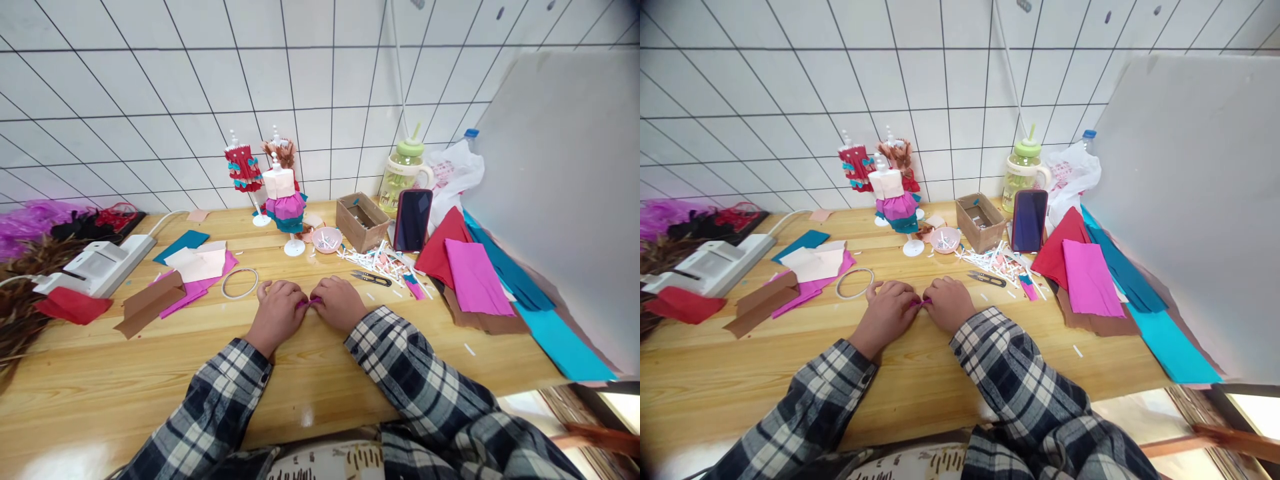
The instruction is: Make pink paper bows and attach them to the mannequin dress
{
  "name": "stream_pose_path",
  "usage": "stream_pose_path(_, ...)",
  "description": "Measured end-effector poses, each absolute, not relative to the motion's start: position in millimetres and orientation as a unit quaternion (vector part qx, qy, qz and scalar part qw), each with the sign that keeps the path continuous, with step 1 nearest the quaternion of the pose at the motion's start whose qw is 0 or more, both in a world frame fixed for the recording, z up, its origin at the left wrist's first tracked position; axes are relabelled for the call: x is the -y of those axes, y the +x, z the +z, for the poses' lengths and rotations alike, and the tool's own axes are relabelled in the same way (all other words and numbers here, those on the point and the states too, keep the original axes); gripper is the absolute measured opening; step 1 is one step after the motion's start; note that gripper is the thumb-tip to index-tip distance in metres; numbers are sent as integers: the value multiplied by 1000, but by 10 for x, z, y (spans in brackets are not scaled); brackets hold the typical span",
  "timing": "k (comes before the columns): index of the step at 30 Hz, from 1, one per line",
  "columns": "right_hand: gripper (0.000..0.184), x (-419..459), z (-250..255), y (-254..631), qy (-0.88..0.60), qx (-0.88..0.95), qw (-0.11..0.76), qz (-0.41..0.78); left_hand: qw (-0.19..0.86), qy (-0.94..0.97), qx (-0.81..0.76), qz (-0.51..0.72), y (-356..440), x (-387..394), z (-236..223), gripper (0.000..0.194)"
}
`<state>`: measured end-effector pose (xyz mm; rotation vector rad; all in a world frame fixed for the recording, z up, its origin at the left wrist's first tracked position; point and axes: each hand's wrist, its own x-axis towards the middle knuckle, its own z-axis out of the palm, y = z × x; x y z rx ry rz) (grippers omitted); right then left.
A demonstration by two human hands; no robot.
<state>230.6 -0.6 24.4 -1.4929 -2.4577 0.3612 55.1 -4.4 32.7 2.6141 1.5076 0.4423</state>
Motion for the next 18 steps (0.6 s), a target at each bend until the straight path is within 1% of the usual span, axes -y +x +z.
stream_pose_path(3, 20, 12, 262, 2313, -512, 840, 125, 126, 52, 855, -494, 147, 556, 38, 317, 16)
stream_pose_path(6, 28, 10, 284, 2339, -503, 840, 166, 117, 67, 846, -503, 163, 537, 26, 284, 18)
stream_pose_path(9, 19, -1, 293, 2375, -497, 843, 172, 115, 91, 833, -514, 183, 506, 14, 258, 22)
stream_pose_path(13, 18, -6, 289, 2409, -504, 831, 193, 134, 109, 834, -509, 181, 478, 6, 255, 28)
stream_pose_path(17, 25, -6, 257, 2413, -459, 849, 207, 159, 125, 837, -501, 178, 470, 0, 251, 15)
stream_pose_path(18, 23, -9, 244, 2413, -453, 850, 209, 168, 138, 833, -503, 184, 466, -4, 246, 15)
